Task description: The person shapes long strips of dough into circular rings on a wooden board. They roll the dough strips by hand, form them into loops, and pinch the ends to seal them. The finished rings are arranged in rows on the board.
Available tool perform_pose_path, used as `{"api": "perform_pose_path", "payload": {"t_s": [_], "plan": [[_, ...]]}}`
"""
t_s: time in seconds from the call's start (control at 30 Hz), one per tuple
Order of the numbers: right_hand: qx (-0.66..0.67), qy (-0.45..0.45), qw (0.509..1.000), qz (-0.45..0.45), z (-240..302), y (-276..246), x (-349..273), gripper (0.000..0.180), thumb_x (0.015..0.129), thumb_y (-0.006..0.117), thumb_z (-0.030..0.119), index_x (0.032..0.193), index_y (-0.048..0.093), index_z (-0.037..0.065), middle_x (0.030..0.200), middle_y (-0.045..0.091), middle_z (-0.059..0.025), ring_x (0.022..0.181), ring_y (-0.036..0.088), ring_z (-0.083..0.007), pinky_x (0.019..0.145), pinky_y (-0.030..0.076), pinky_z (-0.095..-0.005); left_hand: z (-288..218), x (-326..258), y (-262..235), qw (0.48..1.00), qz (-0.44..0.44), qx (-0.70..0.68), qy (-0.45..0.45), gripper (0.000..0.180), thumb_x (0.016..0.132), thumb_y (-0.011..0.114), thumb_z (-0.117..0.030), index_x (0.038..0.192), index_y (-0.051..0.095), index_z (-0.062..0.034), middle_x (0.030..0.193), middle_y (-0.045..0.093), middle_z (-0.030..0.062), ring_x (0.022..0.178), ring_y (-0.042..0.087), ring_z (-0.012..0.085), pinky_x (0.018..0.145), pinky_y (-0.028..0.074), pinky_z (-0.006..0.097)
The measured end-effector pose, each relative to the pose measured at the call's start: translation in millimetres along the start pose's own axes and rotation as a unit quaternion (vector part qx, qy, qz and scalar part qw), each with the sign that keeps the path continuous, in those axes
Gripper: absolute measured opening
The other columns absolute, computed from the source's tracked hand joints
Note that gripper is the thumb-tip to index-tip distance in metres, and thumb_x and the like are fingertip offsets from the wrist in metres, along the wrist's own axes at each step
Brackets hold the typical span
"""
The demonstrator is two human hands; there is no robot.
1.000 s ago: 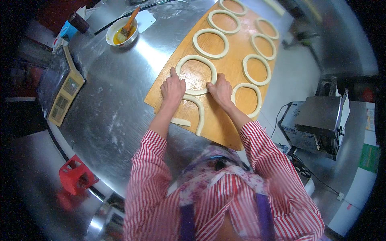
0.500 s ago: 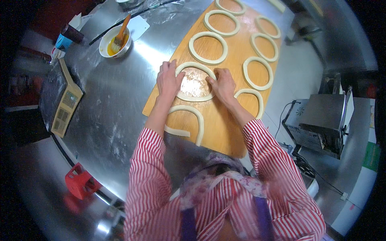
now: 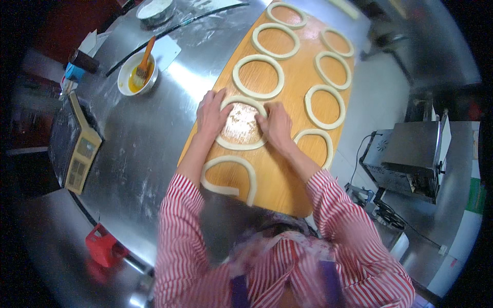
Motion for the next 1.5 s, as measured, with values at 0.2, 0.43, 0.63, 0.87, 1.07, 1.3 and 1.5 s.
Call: {"api": "perform_pose_path", "payload": {"t_s": [0.2,0.43,0.63,0.87,1.07,1.3,1.5], "plan": [[0.004,0.056,0.993,0.1,-3,-10,-38,0.05,0.086,0.074,0.023,0.12,0.051,-0.006,0.088,0.068,-0.0314,0.087,0.068,-0.0472,0.08,0.052,-0.0547,1,-29,-12,0.995,0.046,0.003,-0.083,0.048,0.086,0.072,-0.022,0.129,0.061,-0.0024,0.111,0.057,0.0188,0.1,0.064,0.039,0.086,0.053,0.049],[0.041,0.08,0.993,0.081,-4,1,-40,0.053,0.087,0.072,0.022,0.127,0.049,-0.004,0.086,0.068,-0.0309,0.085,0.067,-0.0503,0.08,0.053,-0.0542,9,-29,-8,0.996,0.022,-0.045,-0.077,0.051,0.081,0.076,-0.023,0.127,0.063,-0.0036,0.11,0.061,0.0182,0.103,0.062,0.0382,0.09,0.051,0.046],[0.022,-0.152,0.987,0.05,5,-9,-81,0.036,0.086,0.073,0.015,0.119,0.064,0.005,0.104,0.067,-0.0137,0.081,0.069,-0.0343,0.075,0.055,-0.0433,10,-38,-12,0.995,0.032,-0.061,-0.066,0.06,0.08,0.077,-0.023,0.133,0.059,-0.0044,0.117,0.059,0.0187,0.106,0.061,0.0388,0.092,0.051,0.045],[0.077,-0.066,0.985,0.139,9,-6,-104,0.032,0.084,0.076,0.025,0.106,0.067,0.003,0.11,0.06,-0.0184,0.094,0.066,-0.0386,0.078,0.054,-0.0471,16,-58,-34,0.995,-0.022,-0.098,-0.027,0.051,0.082,0.075,-0.018,0.128,0.06,-0.0018,0.112,0.058,0.0178,0.1,0.063,0.0374,0.086,0.053,0.045],[0.025,-0.036,0.987,0.153,14,7,-152,0.044,0.083,0.078,0.031,0.109,0.059,0.0,0.102,0.062,-0.0226,0.086,0.066,-0.0416,0.074,0.053,-0.049,30,-138,-70,0.989,0.12,-0.08,-0.024,0.04,0.083,0.076,-0.02,0.118,0.067,-0.005,0.104,0.061,0.0146,0.098,0.062,0.033,0.085,0.051,0.044],[0.061,-0.082,0.992,0.08,13,21,-146,0.029,0.088,0.07,0.018,0.11,0.059,0.003,0.103,0.062,-0.0213,0.083,0.064,-0.043,0.074,0.052,-0.0514,27,-157,-64,0.997,0.072,-0.034,0.024,0.032,0.084,0.074,-0.017,0.115,0.067,-0.0094,0.105,0.061,0.012,0.101,0.062,0.0336,0.086,0.051,0.042],[0.019,-0.223,0.954,0.199,12,-14,-154,0.028,0.085,0.066,0.009,0.112,0.063,0.007,0.113,0.063,-0.0137,0.089,0.067,-0.0374,0.075,0.055,-0.0469,19,-159,-85,0.986,0.081,-0.066,0.132,0.036,0.081,0.074,-0.013,0.116,0.068,-0.0096,0.111,0.061,0.0106,0.107,0.059,0.0327,0.094,0.047,0.044]]}}
Point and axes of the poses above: each hand's wrist, its own x-axis towards the middle knuckle, its own y-axis out of the palm, z = x × y, the point moved 1 cm from there along x, towards the middle knuckle
